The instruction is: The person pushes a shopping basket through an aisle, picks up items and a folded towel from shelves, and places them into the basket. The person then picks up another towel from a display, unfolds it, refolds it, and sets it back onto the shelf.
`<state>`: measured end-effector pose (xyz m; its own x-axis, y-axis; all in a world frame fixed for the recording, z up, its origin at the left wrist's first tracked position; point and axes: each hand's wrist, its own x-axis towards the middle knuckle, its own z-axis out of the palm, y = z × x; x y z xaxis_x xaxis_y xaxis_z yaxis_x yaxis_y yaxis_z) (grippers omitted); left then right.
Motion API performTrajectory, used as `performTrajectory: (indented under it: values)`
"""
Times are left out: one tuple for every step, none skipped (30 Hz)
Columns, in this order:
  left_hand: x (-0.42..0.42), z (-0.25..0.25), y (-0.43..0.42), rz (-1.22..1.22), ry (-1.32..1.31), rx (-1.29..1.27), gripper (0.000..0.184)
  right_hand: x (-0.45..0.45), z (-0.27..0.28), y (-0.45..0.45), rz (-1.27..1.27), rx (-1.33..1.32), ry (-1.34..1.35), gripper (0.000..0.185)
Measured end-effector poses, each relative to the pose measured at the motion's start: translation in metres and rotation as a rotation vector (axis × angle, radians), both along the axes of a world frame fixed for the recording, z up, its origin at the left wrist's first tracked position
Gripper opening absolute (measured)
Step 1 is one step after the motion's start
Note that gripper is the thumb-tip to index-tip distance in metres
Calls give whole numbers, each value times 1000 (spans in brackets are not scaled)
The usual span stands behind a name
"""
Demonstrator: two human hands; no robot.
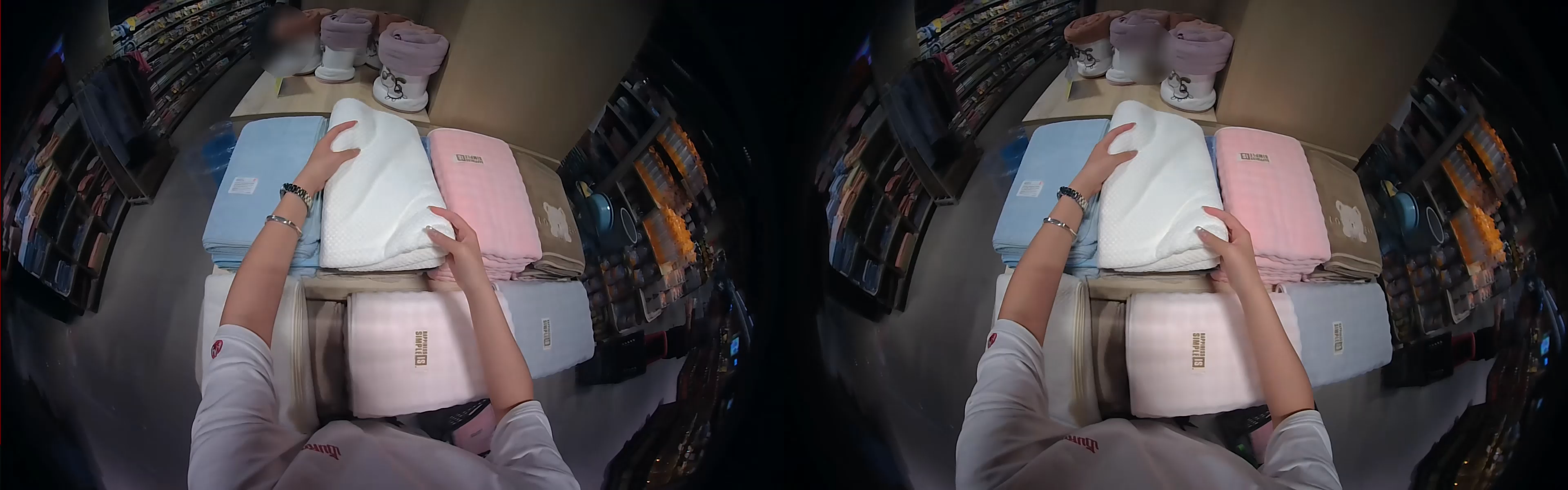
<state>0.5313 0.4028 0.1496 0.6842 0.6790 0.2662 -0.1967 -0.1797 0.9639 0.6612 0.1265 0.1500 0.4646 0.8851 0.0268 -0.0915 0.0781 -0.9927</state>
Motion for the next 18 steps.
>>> performTrajectory:
  values:
    - [3, 7, 3, 7, -20, 63, 52, 0, 4, 1, -10, -51, -199, 41]
    - [3, 24, 0, 14, -40, 124, 52, 0, 12, 0, -26, 0, -229, 41]
    - [3, 40, -2, 22, -62, 184, 52, -1, 24, -2, -42, 48, -261, 41]
    - [1, 55, -1, 13, -77, 162, 52, -1, 34, -3, -57, 97, -294, 41]
    - [1, 70, 0, 4, -91, 141, 52, -1, 41, -2, -65, 133, -270, 42]
    - [3, 77, 3, -6, -105, 119, 51, -2, 47, -1, -73, 169, -246, 44]
    - [7, 77, 9, -13, -98, 105, 51, -1, 50, 0, -82, 205, -221, 45]
    - [11, 74, 18, -20, -91, 92, 51, -4, 49, 5, -89, 261, -248, 46]
    - [13, 67, 25, -27, -85, 77, 51, -4, 38, 9, -113, 207, -285, 46]
    - [18, 37, 37, 42, 18, 194, 50, 0, 16, 16, -136, 151, -321, 46]
    - [28, -12, 58, 112, 121, 313, 50, 6, -5, 22, -157, 98, -358, 46]
    - [36, -43, 70, 183, 224, 433, 50, 10, -25, 24, -157, 36, -353, 47]
    - [36, -56, 68, 198, 229, 446, 50, 13, -46, 24, -156, -25, -348, 47]
    - [32, -68, 58, 215, 233, 460, 50, 13, -56, 23, -155, -85, -343, 48]
    - [30, -71, 54, 232, 236, 475, 50, 13, -57, 22, -161, -62, -414, 47]
    - [32, -67, 57, 238, 283, 491, 49, 12, -58, 21, -167, -40, -483, 47]
    - [30, -62, 55, 242, 335, 502, 48, 10, -61, 17, -173, -24, -546, 47]
    - [27, -60, 50, 241, 392, 508, 48, 6, -59, 13, -164, -24, -540, 45]
